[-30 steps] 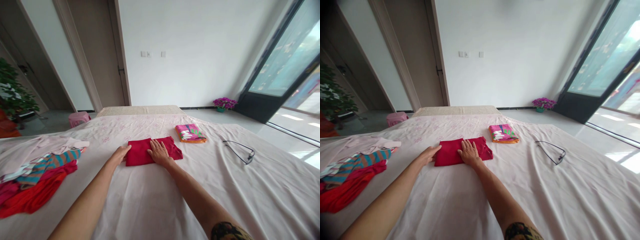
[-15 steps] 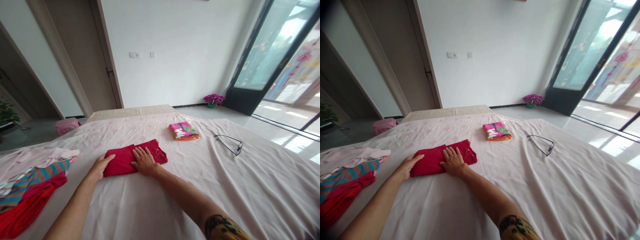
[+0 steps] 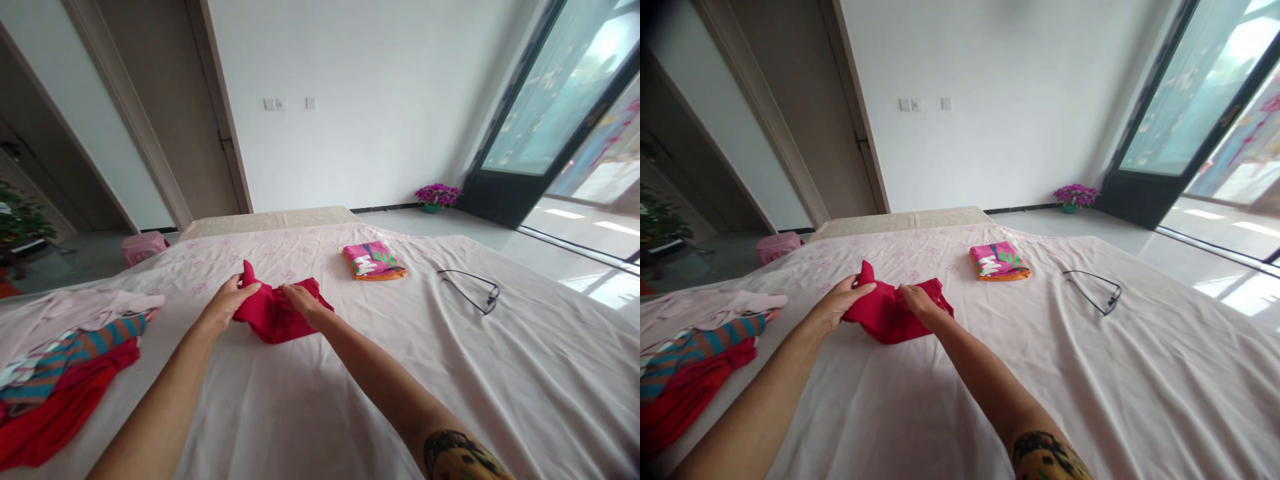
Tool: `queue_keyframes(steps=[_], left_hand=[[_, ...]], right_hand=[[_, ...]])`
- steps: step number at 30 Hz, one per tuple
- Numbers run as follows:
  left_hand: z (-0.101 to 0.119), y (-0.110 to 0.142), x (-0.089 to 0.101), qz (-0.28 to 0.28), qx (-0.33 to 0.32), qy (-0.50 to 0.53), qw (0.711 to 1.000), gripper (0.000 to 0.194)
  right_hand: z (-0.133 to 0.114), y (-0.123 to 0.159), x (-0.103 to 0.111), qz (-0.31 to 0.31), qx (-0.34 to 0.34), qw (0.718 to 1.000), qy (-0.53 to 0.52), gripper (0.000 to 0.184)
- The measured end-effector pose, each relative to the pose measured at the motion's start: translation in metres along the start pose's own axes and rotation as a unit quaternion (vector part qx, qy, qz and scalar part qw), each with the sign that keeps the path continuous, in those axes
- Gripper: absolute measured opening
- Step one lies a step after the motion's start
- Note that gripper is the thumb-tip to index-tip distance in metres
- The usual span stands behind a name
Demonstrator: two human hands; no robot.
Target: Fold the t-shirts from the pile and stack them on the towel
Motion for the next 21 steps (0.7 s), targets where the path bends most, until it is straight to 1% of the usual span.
queue_keyframes(steps=[2, 4, 6, 7, 8, 9, 10, 12, 13, 14, 16, 17, 19, 21], left_hand=[[0.008, -0.008, -0.024, 0.0, -0.02, -0.015, 1.0, 0.058], [0.008, -0.015, -0.052, -0.019, -0.033, -0.014, 0.999, 0.065], [0.001, -0.02, -0.079, -0.055, -0.028, -0.009, 0.998, 0.067], [-0.003, -0.022, -0.088, -0.066, -0.029, -0.012, 0.997, 0.065], [-0.008, -0.023, -0.092, -0.065, -0.037, -0.025, 0.997, 0.061], [-0.011, -0.024, -0.091, -0.044, -0.056, -0.056, 0.996, 0.055], [-0.012, -0.025, -0.085, -0.008, -0.082, -0.099, 0.992, 0.047], [-0.015, -0.023, -0.069, 0.074, -0.128, -0.185, 0.972, 0.036], [-0.017, -0.022, -0.062, 0.102, -0.139, -0.217, 0.961, 0.033], [-0.021, -0.022, -0.056, 0.117, -0.143, -0.238, 0.954, 0.032], [-0.029, -0.023, -0.051, 0.12, -0.146, -0.253, 0.949, 0.034], [-0.031, -0.023, -0.052, 0.116, -0.151, -0.269, 0.944, 0.035], [-0.034, -0.024, -0.062, 0.102, -0.166, -0.327, 0.924, 0.04], [-0.037, -0.026, -0.079, 0.087, -0.177, -0.41, 0.89, 0.047]], right_hand=[[0.011, 0.001, 0.005, 0.005, -0.026, 0.994, -0.102, 0.043], [0.019, 0.004, 0.01, -0.002, -0.06, 0.978, -0.198, 0.051], [0.023, 0.008, 0.018, -0.013, -0.091, 0.958, -0.273, 0.06], [0.023, 0.01, 0.024, -0.014, -0.1, 0.95, -0.295, 0.064], [0.023, 0.013, 0.03, -0.012, -0.106, 0.945, -0.309, 0.066], [0.024, 0.015, 0.037, -0.007, -0.114, 0.943, -0.314, 0.064], [0.025, 0.017, 0.042, -0.002, -0.121, 0.943, -0.31, 0.058], [0.027, 0.019, 0.051, 0.01, -0.125, 0.954, -0.272, 0.037], [0.027, 0.02, 0.054, 0.018, -0.116, 0.963, -0.24, 0.026], [0.025, 0.019, 0.057, 0.028, -0.103, 0.973, -0.205, 0.018], [0.02, 0.017, 0.059, 0.042, -0.068, 0.987, -0.137, 0.012], [0.017, 0.016, 0.059, 0.045, -0.054, 0.992, -0.109, 0.012], [0.011, 0.013, 0.059, 0.047, -0.036, 0.996, -0.064, 0.015], [0.007, 0.012, 0.064, 0.055, -0.028, 0.998, -0.008, 0.024]])
Point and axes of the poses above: each hand's wrist, its own y-axis away from the middle knuckle, its own x-axis out of the back of the hand, z = x × y, the point moved 8 cm from there along -y, towards the middle knuckle, and after that the axes turned 11 degrees about -z, right-handed, at the moved point
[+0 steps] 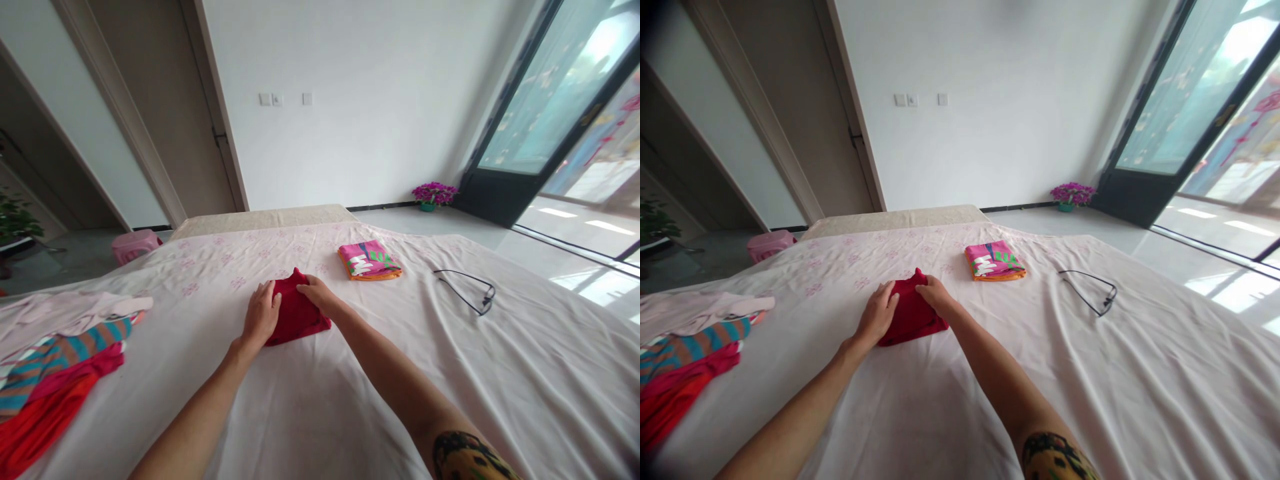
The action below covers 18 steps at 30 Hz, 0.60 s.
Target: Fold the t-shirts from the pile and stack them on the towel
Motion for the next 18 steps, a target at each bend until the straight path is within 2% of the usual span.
queue_keyframes(steps=[3, 6, 8, 10, 12, 14, 18], left_hand=[[0.013, 0.0, -0.024, -0.028, -0.016, -0.117, 0.993, 0.057], [0.021, 0.001, -0.039, -0.044, -0.006, -0.192, 0.98, 0.061], [0.023, 0.001, -0.043, -0.047, 0.006, -0.216, 0.975, 0.06], [0.023, 0.002, -0.044, -0.049, 0.013, -0.219, 0.974, 0.059], [0.022, 0.002, -0.044, -0.055, 0.017, -0.203, 0.978, 0.058], [0.016, 0.001, -0.046, -0.061, 0.02, -0.165, 0.984, 0.057], [-0.001, -0.007, -0.044, -0.072, -0.002, -0.009, 0.997, 0.052]], right_hand=[[-0.006, 0.004, 0.017, 0.064, -0.002, 0.984, 0.166, 0.043], [-0.016, 0.014, 0.03, 0.15, -0.014, 0.92, 0.363, 0.057], [-0.026, 0.021, 0.025, 0.178, 0.006, 0.873, 0.454, 0.055], [-0.033, 0.025, 0.01, 0.164, 0.059, 0.841, 0.512, 0.052], [-0.029, 0.026, -0.006, 0.12, 0.093, 0.823, 0.547, 0.052], [-0.014, 0.024, -0.013, 0.074, 0.076, 0.814, 0.572, 0.054], [0.014, 0.024, -0.003, 0.04, 0.014, 0.806, 0.59, 0.057]])
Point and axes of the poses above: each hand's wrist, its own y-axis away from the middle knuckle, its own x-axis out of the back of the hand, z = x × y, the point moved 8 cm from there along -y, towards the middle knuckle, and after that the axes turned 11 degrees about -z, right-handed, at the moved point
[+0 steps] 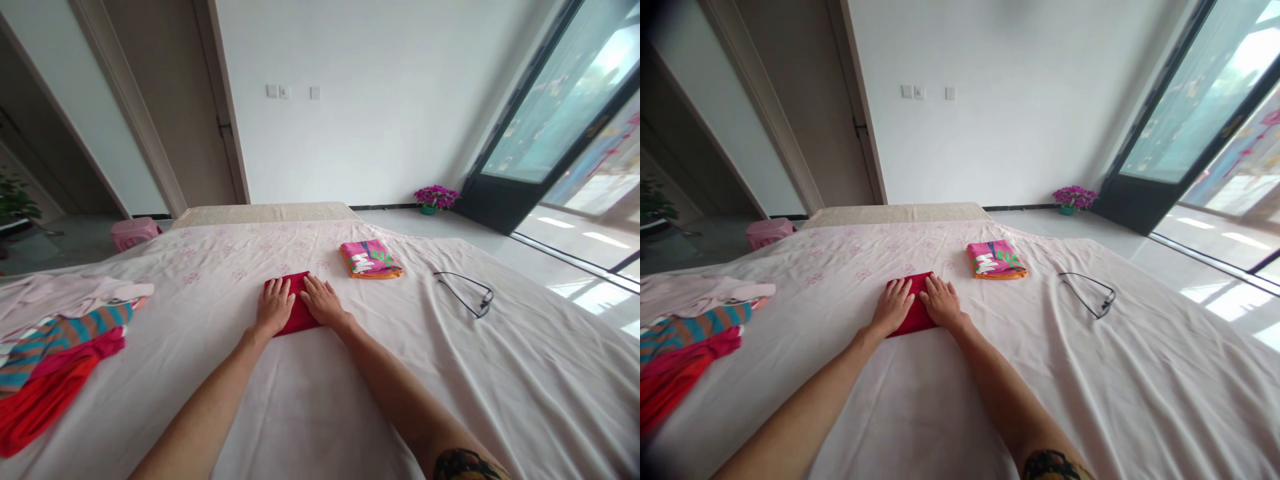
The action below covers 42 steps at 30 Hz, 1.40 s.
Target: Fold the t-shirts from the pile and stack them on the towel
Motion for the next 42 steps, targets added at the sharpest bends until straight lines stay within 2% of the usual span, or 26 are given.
queue_keyframes(steps=[4, 6, 9, 11, 13, 17, 21, 26, 29, 35, 39, 42], left_hand=[[-0.029, 0.008, 0.02, 0.017, -0.001, 0.077, 0.997, 0.049], [-0.046, 0.024, 0.034, 0.046, 0.021, 0.099, 0.994, 0.047], [-0.059, 0.055, 0.05, 0.084, 0.045, 0.124, 0.988, 0.041], [-0.054, 0.073, 0.055, 0.09, 0.03, 0.132, 0.987, 0.036], [-0.038, 0.087, 0.057, 0.078, -0.01, 0.12, 0.99, 0.032], [-0.002, 0.099, 0.054, 0.041, -0.085, 0.042, 0.995, 0.022], [0.012, 0.099, 0.049, 0.013, -0.088, -0.019, 0.996, 0.01], [0.005, 0.095, 0.049, 0.024, -0.044, -0.01, 0.999, 0.009], [0.001, 0.094, 0.05, 0.037, -0.045, 0.019, 0.998, 0.007], [0.002, 0.096, 0.049, 0.055, -0.064, 0.047, 0.995, 0.01], [0.012, 0.103, 0.046, 0.023, -0.081, -0.017, 0.996, 0.008], [0.022, 0.106, 0.05, 0.016, -0.099, -0.074, 0.992, 0.011]], right_hand=[[0.011, 0.007, 0.006, -0.011, -0.018, 1.0, -0.011, 0.056], [0.008, 0.017, 0.02, 0.028, -0.01, 0.999, -0.015, 0.054], [-0.016, 0.043, 0.038, 0.096, 0.092, 0.991, 0.004, 0.036], [-0.039, 0.061, 0.037, 0.095, 0.182, 0.978, 0.035, 0.024], [-0.059, 0.074, 0.03, 0.084, 0.246, 0.962, 0.078, 0.024], [-0.081, 0.08, 0.015, 0.084, 0.295, 0.939, 0.157, 0.027], [-0.086, 0.074, 0.005, 0.086, 0.297, 0.929, 0.201, 0.025], [-0.087, 0.07, 0.0, 0.085, 0.272, 0.932, 0.224, 0.022], [-0.091, 0.068, 0.0, 0.086, 0.265, 0.935, 0.222, 0.023], [-0.092, 0.058, 0.003, 0.112, 0.192, 0.965, 0.141, 0.024], [-0.087, 0.061, -0.001, 0.071, 0.184, 0.976, 0.088, 0.024], [-0.073, 0.067, 0.007, 0.058, 0.17, 0.983, 0.025, 0.024]])
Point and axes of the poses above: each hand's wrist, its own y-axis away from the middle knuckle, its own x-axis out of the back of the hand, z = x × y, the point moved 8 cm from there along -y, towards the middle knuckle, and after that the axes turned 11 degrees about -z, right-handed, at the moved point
